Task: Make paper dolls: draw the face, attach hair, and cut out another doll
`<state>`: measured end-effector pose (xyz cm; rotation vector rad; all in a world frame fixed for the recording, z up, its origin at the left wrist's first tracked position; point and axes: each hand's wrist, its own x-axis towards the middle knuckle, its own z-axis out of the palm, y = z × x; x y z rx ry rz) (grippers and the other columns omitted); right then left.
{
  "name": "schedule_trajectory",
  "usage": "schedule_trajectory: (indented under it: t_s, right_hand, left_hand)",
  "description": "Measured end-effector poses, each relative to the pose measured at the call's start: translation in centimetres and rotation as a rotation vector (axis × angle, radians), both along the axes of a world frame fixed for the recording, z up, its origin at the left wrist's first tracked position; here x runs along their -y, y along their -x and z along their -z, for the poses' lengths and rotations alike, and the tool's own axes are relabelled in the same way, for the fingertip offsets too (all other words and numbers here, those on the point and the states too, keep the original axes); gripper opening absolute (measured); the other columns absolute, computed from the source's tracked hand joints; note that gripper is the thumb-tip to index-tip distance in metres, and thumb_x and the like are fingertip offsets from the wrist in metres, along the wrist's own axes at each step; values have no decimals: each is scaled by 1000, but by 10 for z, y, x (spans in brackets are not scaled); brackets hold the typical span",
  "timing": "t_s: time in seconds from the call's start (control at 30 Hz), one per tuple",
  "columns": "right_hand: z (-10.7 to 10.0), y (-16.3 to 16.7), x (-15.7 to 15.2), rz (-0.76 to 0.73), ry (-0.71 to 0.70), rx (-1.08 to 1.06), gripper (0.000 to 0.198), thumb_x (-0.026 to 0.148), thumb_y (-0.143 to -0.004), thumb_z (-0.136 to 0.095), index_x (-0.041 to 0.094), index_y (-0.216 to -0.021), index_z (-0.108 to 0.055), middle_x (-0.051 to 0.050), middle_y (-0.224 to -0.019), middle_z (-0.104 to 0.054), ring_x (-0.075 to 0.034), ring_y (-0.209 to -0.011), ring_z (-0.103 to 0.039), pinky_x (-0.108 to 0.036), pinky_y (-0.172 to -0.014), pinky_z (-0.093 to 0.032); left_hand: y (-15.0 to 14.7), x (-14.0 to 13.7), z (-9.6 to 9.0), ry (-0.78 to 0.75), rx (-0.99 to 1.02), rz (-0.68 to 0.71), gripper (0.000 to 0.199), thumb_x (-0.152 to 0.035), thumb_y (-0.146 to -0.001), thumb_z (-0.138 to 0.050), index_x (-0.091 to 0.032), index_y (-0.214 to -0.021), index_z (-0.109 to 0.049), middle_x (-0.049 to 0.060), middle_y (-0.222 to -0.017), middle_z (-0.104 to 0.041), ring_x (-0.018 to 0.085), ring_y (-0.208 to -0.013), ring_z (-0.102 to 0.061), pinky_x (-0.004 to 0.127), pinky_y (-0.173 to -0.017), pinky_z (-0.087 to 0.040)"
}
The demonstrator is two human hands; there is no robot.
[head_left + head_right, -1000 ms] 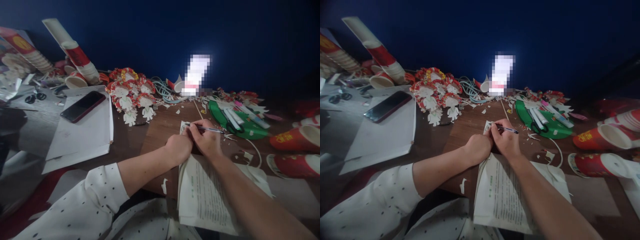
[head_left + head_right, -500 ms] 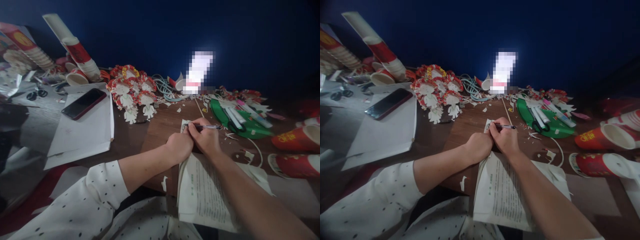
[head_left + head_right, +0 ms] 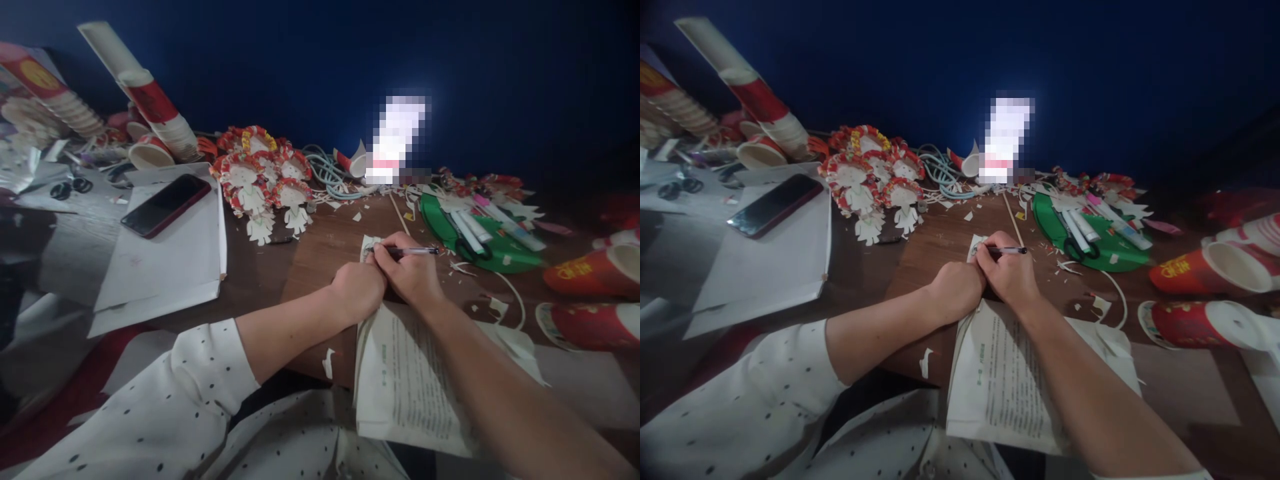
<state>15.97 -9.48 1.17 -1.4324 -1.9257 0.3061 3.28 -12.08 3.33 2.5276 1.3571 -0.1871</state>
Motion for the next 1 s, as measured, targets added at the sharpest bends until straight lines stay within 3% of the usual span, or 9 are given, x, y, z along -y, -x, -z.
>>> schedule_trajectory:
  t_s: [0.73, 1.0]
  right_hand:
    - [-9, 5, -5, 8, 44, -12, 14, 28, -79, -57, 23, -66, -57, -2, -66, -67, -18, -63, -60, -29, -61, -43]
    - [-9, 6, -8, 9, 88, -62, 15, 27, -77, -58, 23, -63, -57, 0, -61, -65, -16, -59, -58, -27, -58, -43]
  left_hand:
    - [1, -1, 2, -5, 22, 49, 29, -8, -90, -41, -9, -90, -70, 15, -91, -71, 24, -83, -72, 32, -64, -58]
    - [0, 0, 2, -38, -14, 46, 31, -9, -91, -40, -6, -101, -69, 18, -94, -71, 25, -85, -72, 33, -64, -57]
